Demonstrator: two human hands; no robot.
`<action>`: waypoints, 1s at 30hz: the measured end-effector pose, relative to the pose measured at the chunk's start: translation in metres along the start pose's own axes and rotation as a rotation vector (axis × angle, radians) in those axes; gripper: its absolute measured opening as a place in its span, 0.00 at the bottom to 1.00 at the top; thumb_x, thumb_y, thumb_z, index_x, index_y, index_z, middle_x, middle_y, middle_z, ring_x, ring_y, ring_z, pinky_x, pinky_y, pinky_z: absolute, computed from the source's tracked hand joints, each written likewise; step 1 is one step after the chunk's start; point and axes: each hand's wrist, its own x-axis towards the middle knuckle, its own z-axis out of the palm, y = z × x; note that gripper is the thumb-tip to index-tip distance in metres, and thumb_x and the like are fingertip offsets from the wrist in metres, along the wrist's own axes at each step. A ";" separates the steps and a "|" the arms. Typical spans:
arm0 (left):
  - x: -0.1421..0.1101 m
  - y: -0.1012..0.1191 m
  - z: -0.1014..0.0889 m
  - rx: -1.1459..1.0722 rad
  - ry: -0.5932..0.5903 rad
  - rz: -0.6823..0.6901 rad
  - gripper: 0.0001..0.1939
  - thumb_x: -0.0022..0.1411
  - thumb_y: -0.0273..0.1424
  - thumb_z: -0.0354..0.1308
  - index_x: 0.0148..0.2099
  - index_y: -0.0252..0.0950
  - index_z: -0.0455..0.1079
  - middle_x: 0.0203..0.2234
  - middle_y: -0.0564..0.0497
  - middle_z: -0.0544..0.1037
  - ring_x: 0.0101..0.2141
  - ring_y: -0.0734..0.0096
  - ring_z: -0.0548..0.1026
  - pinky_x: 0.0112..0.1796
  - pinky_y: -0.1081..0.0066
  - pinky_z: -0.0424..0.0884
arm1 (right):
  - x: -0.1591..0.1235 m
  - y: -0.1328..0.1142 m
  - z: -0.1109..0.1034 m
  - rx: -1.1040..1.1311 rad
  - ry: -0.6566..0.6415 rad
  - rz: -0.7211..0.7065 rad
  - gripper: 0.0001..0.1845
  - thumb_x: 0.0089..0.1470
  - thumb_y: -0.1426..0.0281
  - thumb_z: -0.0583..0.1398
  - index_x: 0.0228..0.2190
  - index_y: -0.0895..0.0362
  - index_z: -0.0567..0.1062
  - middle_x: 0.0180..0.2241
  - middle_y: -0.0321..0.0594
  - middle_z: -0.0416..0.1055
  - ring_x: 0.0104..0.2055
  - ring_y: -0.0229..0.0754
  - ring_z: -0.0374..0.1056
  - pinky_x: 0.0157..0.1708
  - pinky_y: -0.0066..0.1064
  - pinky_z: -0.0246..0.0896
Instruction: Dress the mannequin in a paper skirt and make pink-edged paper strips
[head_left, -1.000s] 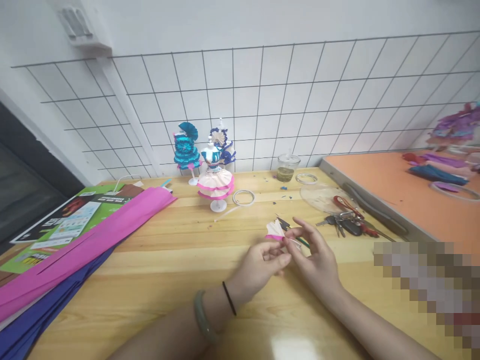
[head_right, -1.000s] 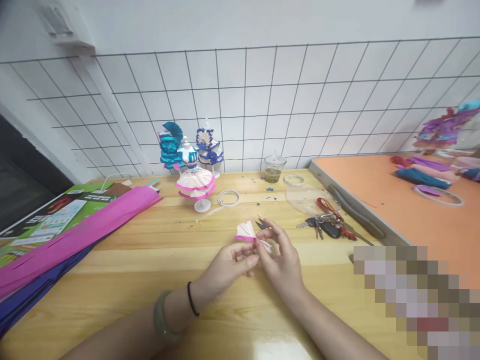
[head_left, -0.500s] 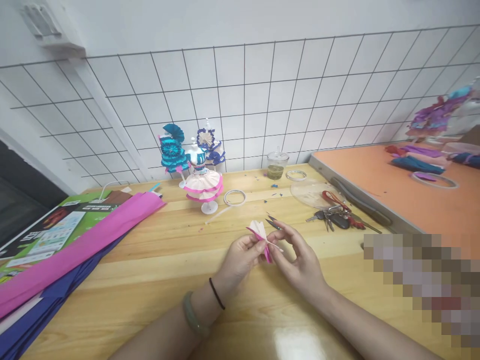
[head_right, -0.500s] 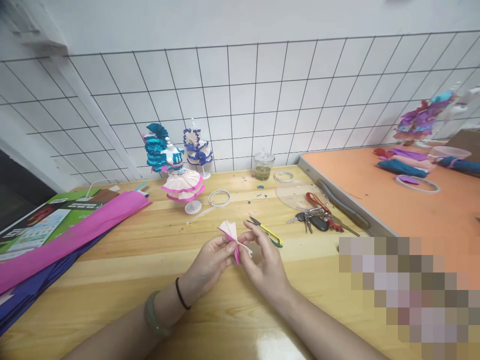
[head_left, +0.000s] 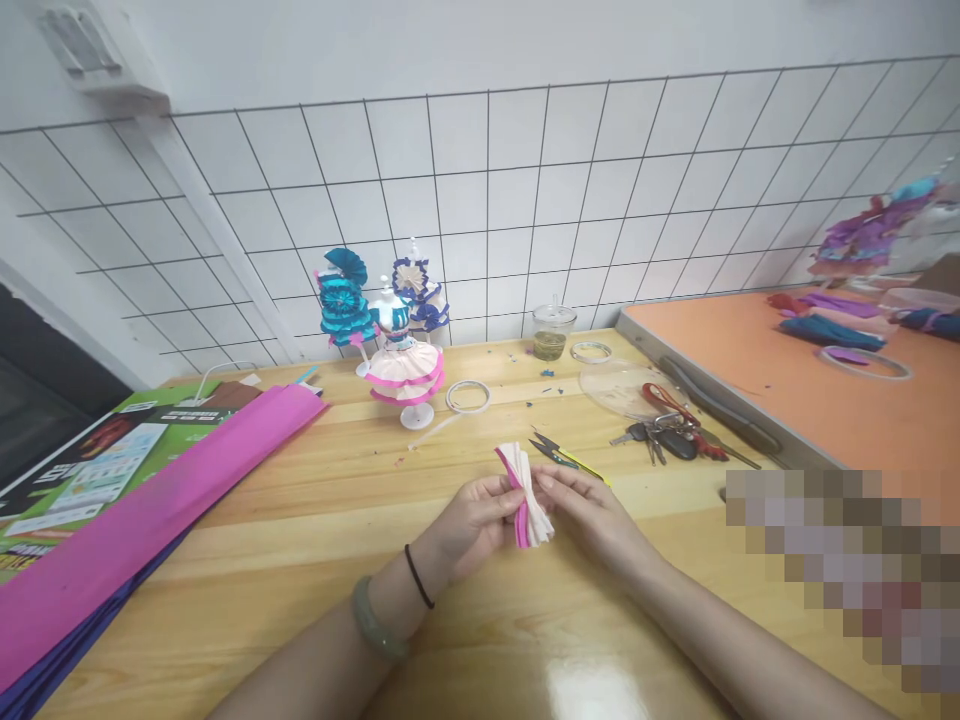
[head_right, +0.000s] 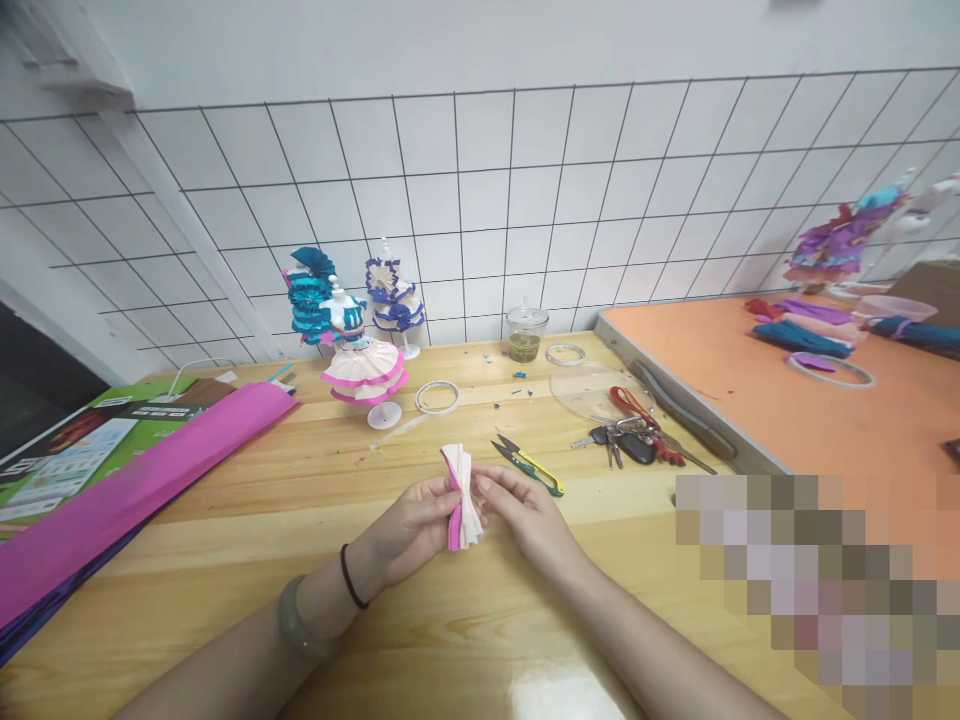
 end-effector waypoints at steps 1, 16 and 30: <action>-0.001 0.000 0.000 -0.004 -0.022 -0.026 0.15 0.49 0.32 0.65 0.39 0.29 0.73 0.28 0.44 0.77 0.29 0.70 0.74 0.35 0.70 0.67 | 0.000 0.000 0.001 0.058 -0.069 0.028 0.16 0.51 0.60 0.60 0.35 0.59 0.76 0.28 0.41 0.73 0.28 0.38 0.67 0.30 0.30 0.62; 0.002 0.004 -0.006 0.186 0.152 -0.040 0.17 0.52 0.34 0.63 0.41 0.28 0.72 0.33 0.42 0.77 0.31 0.69 0.74 0.34 0.68 0.71 | 0.008 0.003 -0.014 0.092 0.063 0.119 0.18 0.42 0.59 0.66 0.34 0.57 0.78 0.29 0.41 0.75 0.29 0.39 0.68 0.36 0.34 0.62; 0.002 0.004 -0.011 0.377 0.224 0.004 0.18 0.46 0.34 0.66 0.39 0.31 0.70 0.26 0.49 0.76 0.23 0.74 0.73 0.27 0.73 0.69 | 0.010 0.011 -0.027 -0.655 0.273 -0.297 0.29 0.48 0.59 0.61 0.52 0.53 0.65 0.52 0.47 0.64 0.54 0.49 0.60 0.53 0.44 0.54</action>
